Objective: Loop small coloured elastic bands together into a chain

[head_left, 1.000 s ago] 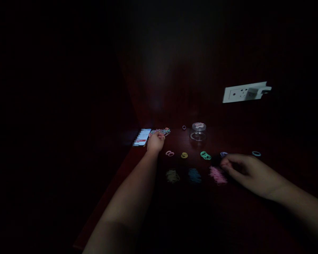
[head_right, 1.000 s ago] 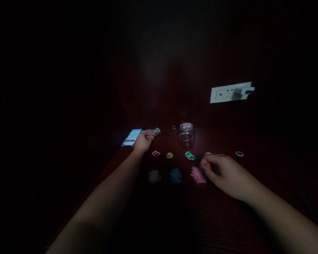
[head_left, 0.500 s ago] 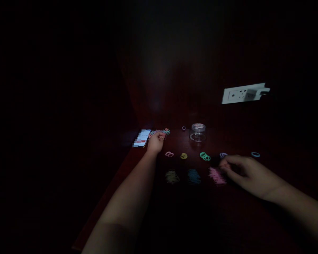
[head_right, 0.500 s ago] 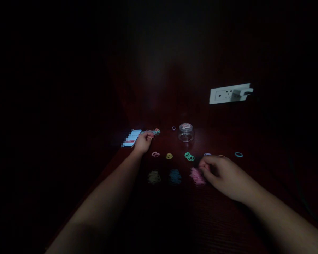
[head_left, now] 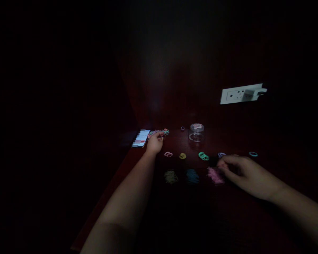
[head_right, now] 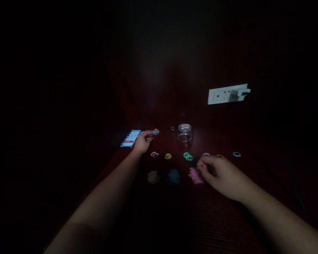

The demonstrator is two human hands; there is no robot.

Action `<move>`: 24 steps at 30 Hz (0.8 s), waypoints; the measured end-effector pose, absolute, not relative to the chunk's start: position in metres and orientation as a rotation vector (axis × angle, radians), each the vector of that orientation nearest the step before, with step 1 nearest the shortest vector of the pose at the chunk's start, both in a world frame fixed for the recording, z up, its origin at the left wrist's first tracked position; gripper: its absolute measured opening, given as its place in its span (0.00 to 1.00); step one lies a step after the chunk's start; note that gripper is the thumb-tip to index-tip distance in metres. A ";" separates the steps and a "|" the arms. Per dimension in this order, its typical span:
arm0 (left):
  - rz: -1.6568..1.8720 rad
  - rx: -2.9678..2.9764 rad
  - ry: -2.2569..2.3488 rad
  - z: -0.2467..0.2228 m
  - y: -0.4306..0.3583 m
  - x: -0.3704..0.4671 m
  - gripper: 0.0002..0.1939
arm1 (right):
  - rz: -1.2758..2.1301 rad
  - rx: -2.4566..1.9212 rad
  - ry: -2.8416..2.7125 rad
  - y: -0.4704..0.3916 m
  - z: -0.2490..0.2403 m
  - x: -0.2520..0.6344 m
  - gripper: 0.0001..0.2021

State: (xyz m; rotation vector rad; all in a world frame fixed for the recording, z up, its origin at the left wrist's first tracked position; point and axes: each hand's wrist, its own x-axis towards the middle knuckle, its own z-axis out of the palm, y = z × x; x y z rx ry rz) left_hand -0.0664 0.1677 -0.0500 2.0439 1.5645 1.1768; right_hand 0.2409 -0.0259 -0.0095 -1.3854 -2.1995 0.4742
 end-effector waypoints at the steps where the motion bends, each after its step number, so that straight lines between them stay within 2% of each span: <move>1: 1.179 2.047 1.571 -0.050 0.167 -0.066 0.21 | 0.477 -1.386 -2.204 -0.025 -0.011 0.241 0.11; 13: 1.272 2.015 1.556 -0.048 0.165 -0.064 0.23 | 0.456 -1.384 -2.194 -0.026 -0.011 0.240 0.12; 24: 1.391 1.966 1.426 -0.054 0.172 -0.066 0.13 | 0.471 -1.390 -2.138 -0.027 -0.007 0.238 0.12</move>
